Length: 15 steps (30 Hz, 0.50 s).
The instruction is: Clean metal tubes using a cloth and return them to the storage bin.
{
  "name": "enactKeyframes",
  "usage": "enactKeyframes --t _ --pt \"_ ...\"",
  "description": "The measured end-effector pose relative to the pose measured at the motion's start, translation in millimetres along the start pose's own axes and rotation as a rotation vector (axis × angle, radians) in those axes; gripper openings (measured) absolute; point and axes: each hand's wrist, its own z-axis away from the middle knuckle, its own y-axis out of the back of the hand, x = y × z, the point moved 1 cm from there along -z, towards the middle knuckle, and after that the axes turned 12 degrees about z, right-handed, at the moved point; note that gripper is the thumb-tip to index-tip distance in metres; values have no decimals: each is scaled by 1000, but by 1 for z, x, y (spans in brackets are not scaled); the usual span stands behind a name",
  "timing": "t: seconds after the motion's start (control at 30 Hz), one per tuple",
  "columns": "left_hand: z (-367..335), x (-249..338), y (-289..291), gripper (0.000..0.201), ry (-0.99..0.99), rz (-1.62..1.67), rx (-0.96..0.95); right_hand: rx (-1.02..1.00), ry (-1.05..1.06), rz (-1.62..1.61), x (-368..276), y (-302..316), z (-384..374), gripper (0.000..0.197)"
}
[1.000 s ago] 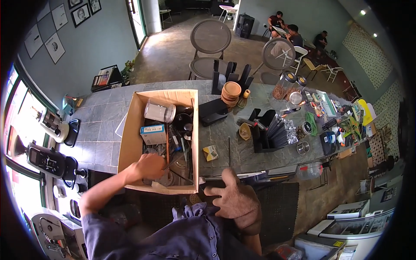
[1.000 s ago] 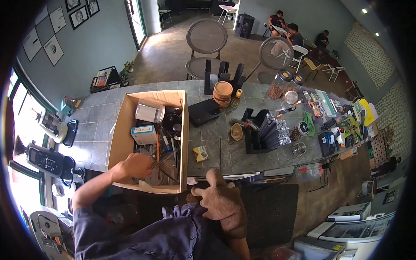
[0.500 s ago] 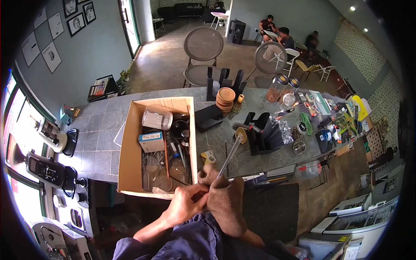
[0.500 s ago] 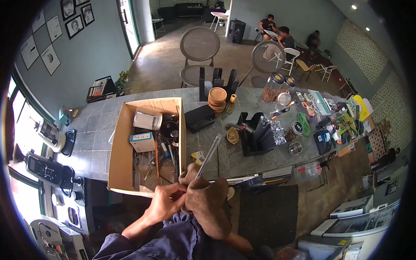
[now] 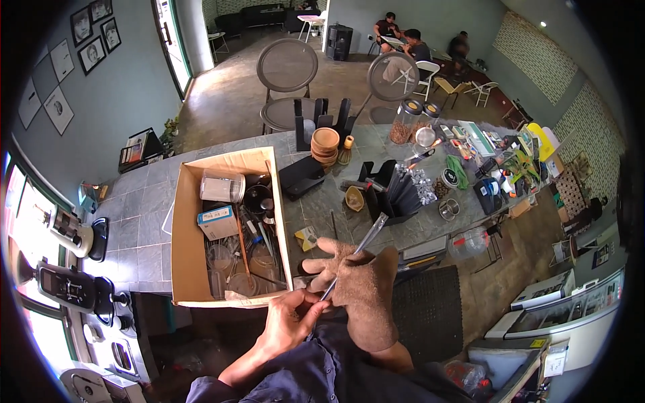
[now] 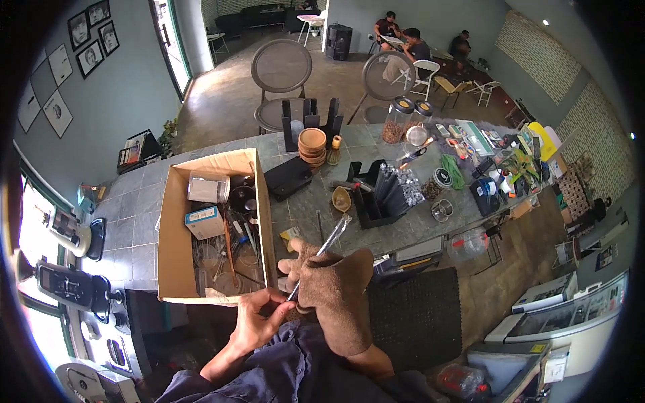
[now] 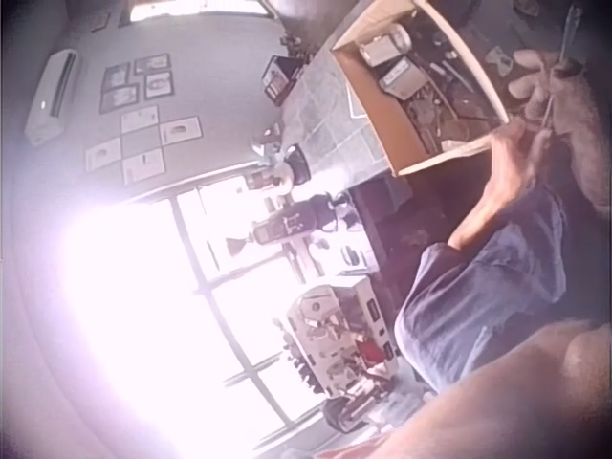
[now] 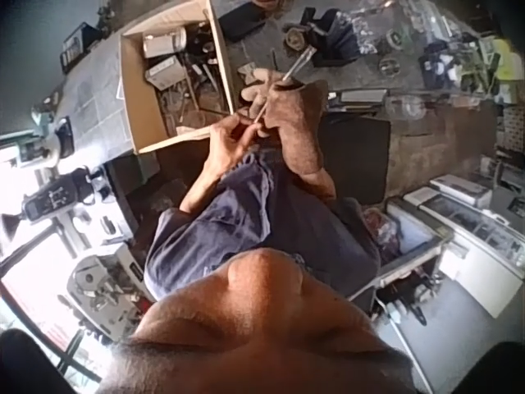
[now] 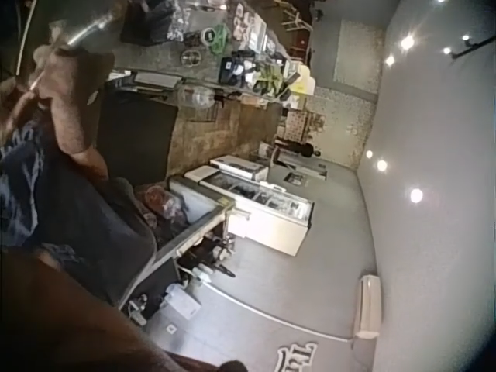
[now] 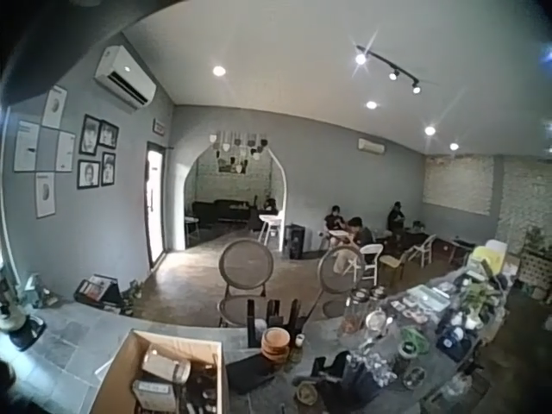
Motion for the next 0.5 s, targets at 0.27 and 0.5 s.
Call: enactKeyframes --t 0.27,0.5 --pt "10 8 4 16 56 -34 0 105 -22 461 -47 -47 10 20" --pt "12 8 6 14 29 14 3 -268 -275 -586 -44 -20 -7 23"
